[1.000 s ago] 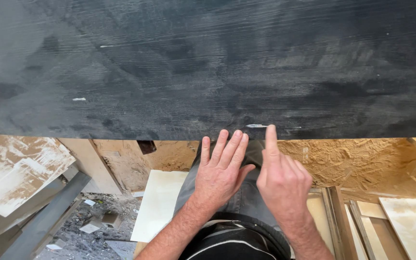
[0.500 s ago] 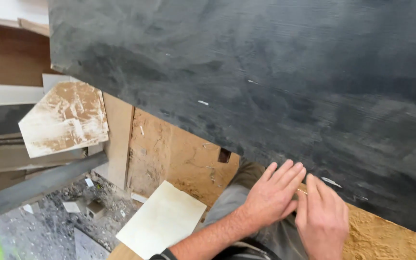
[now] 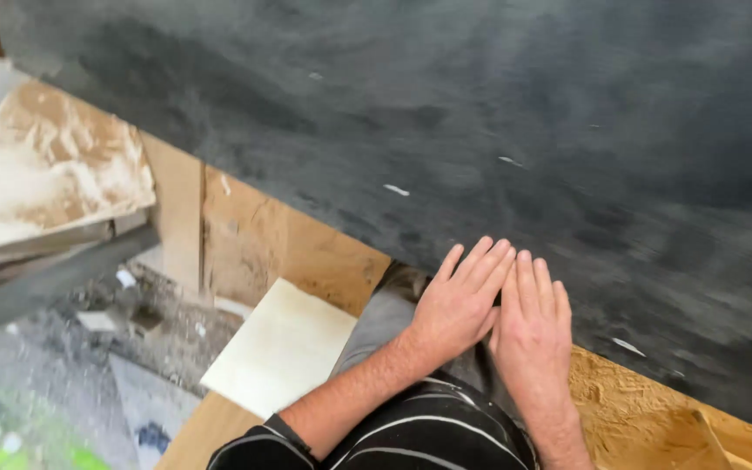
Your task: The person measures a large black board with a tape measure and marks it with a red pencil. They then lift and reposition the board on a workbench, aligning it with a metal frame. Finally, they pick up a wooden plank and place it against the board.
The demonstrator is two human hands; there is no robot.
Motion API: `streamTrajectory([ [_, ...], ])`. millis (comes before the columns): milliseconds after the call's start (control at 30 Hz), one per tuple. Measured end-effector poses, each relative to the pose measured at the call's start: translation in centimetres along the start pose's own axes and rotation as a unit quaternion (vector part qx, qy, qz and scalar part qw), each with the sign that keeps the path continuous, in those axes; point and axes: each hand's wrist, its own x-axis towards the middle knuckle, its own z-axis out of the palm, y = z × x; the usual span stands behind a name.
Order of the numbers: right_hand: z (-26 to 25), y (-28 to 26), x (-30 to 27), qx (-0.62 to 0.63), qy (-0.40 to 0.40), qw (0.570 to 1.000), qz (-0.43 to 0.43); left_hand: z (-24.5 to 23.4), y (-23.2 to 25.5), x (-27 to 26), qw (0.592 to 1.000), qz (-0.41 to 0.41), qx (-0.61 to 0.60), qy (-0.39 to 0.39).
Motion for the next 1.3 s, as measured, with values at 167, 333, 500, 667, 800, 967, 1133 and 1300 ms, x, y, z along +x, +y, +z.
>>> streamTrajectory([
  [167,1.4,-2.7,4.3,-0.022,-0.022,0.999,-0.043,-2.6,-4.8,-0.2,0.999,-0.037,-0.007,0.013],
  [333,1.7,-5.6,7.8,-0.005,-0.05,0.995,-0.08,-3.9,-7.9,-0.5,0.994,-0.1,0.002,0.036],
  [500,2.0,-7.1,9.4,-0.019,-0.064,0.993,-0.096,-4.1,-9.4,-0.9,0.991,-0.126,0.002,0.053],
  [667,2.2,-7.9,10.5,-0.023,-0.07,0.991,-0.112,-4.0,-10.4,-1.4,0.986,-0.153,-0.005,0.063],
  [800,2.4,-8.9,11.3,-0.039,-0.087,0.986,-0.137,-3.7,-11.4,-2.5,0.981,-0.171,-0.007,0.089],
  [967,2.6,-9.9,11.8,-0.023,-0.093,0.985,-0.146,-3.0,-12.1,-3.3,0.978,-0.176,-0.004,0.116],
  [1133,3.1,-10.0,11.3,-0.035,-0.094,0.985,-0.139,-2.2,-12.3,-3.5,0.977,-0.183,-0.018,0.112],
  [1300,3.7,-11.0,12.3,-0.049,-0.068,0.984,-0.155,-1.9,-12.5,-3.8,0.977,-0.19,-0.016,0.098],
])
